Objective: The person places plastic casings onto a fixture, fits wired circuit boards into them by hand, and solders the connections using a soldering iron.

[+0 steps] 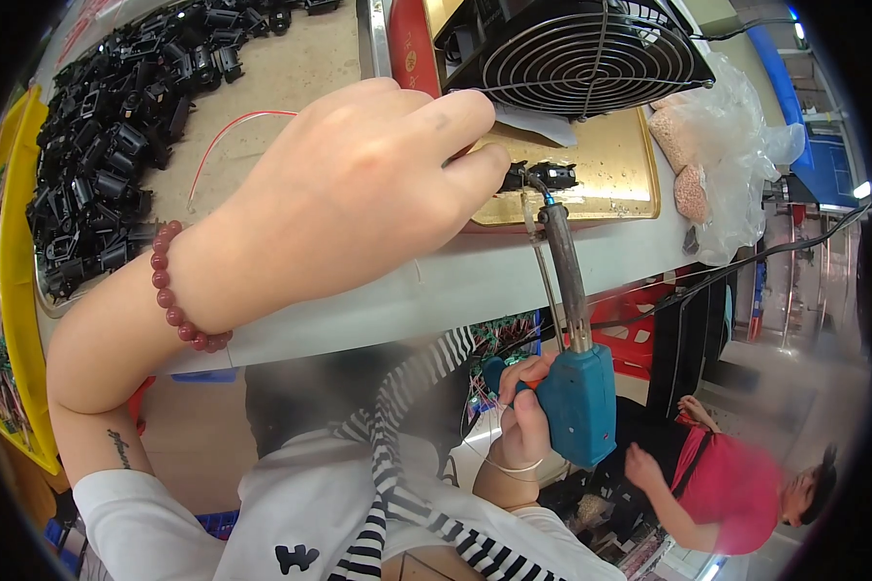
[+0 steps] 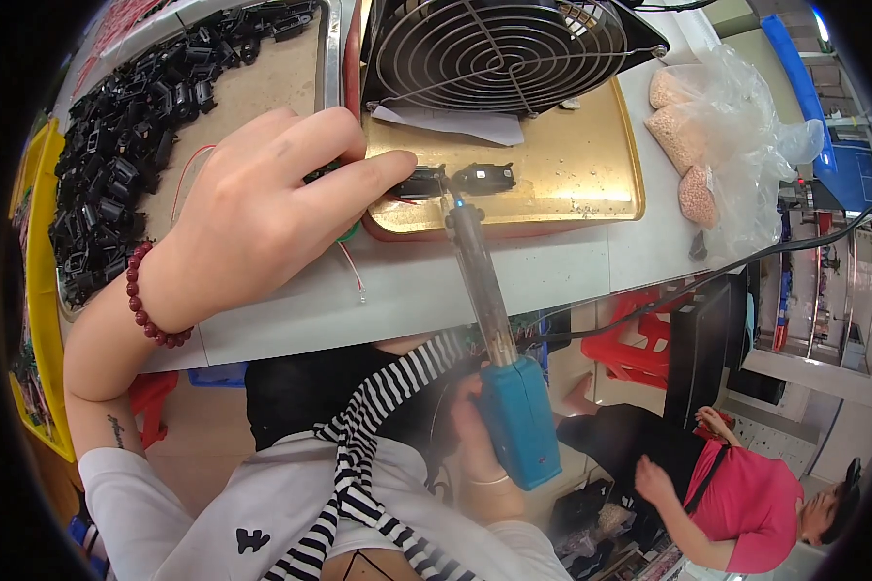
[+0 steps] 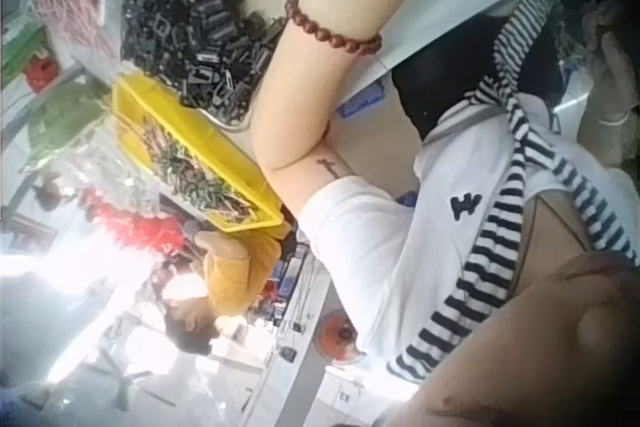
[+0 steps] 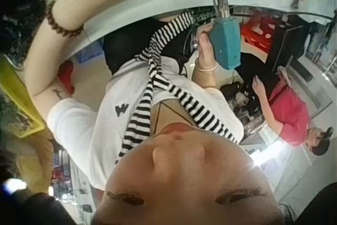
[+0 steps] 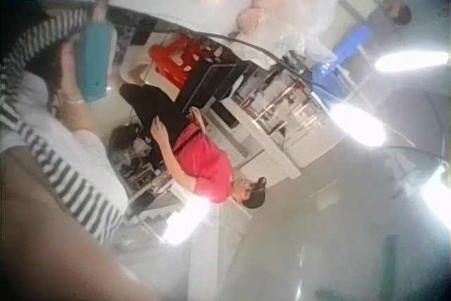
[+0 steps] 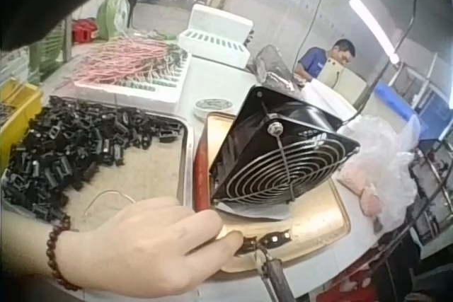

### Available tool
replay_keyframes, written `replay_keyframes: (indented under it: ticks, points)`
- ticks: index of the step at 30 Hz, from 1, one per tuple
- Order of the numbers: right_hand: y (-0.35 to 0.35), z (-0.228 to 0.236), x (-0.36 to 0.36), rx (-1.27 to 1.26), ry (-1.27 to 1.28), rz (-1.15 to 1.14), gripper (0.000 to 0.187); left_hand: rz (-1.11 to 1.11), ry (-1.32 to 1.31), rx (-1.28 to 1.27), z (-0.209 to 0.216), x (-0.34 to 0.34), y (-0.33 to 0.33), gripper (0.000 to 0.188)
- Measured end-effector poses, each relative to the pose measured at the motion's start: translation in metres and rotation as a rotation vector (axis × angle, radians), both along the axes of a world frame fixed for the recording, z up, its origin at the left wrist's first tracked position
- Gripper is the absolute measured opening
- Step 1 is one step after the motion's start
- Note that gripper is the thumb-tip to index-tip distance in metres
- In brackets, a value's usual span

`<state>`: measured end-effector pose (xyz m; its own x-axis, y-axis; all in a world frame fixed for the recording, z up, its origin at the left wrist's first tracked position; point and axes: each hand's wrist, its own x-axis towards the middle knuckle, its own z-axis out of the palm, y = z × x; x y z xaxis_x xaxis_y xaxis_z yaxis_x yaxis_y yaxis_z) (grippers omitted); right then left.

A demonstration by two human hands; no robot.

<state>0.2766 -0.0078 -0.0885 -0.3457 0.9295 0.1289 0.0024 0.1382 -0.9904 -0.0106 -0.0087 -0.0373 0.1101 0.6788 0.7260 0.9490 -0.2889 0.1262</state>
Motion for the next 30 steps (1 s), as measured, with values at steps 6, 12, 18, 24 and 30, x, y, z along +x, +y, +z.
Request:
replay_keyframes:
  ticks: [6,12,18,24,30]
  points:
    - [-0.002,-0.006,0.012,-0.086,-0.003,-0.001,0.057,-0.001,0.020,-0.032,0.002,0.000,-0.001,0.030]
    - [0.009,0.002,-0.004,0.124,-0.182,-0.032,0.032,0.004,0.035,-0.030,0.002,0.002,0.000,0.031]
    - [0.009,0.001,0.003,0.094,-0.123,0.113,0.047,0.012,0.076,-0.046,0.003,0.001,-0.003,0.032]
    - [0.008,-0.013,0.015,0.161,-0.208,0.035,0.048,0.010,0.067,-0.040,0.002,0.002,-0.002,0.032]
    - [0.008,-0.028,0.027,-0.164,0.186,-0.081,0.048,0.014,0.069,-0.050,0.003,0.003,-0.003,0.031]
